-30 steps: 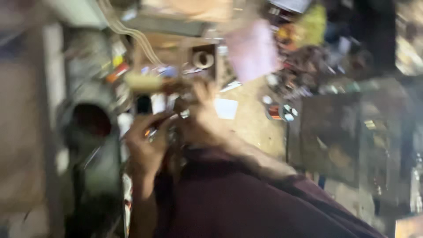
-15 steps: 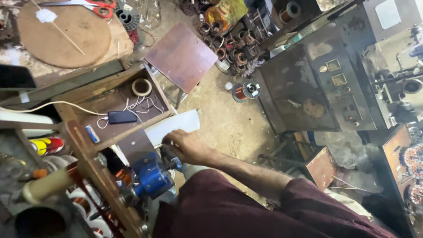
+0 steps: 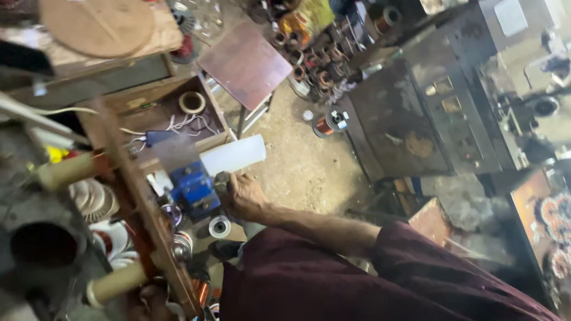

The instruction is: The person operates a manual wire-winding machine to wrap copper wire onto a bobbin. They repeatedly crank a handle to rotate the bobbin while guiding the wire, then stop to adjust the wire and secure it with tape.

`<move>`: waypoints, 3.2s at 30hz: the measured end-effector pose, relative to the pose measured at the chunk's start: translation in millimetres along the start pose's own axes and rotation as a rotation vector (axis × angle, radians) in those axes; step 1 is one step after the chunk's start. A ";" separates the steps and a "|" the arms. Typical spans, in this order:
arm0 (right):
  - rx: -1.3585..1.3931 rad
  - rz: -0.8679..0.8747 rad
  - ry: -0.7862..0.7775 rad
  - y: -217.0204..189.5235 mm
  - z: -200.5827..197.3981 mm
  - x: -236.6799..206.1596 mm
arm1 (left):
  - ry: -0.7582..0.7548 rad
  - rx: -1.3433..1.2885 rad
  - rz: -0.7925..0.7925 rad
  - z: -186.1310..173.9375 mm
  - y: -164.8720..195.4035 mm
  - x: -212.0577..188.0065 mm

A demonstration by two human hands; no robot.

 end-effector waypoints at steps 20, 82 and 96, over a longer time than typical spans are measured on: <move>-0.134 0.267 -0.376 -3.7 -8.0 23.7 | -0.038 -0.023 -0.141 -15.2 -75.1 -131.5; -0.428 0.010 0.297 14.1 -78.7 165.5 | 0.192 0.484 -0.149 7.2 -66.7 -97.0; -0.028 0.050 -0.303 -1.6 -20.8 14.1 | 0.171 0.206 -0.128 -4.0 -57.0 -112.5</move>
Point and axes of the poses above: each hand's wrist, its own x-axis towards the middle knuckle, its own z-axis out of the palm, y = z × x, the point moved 7 cm from there along x, towards the middle knuckle, and after that the axes turned 5 degrees about y, right-handed, at the moved point
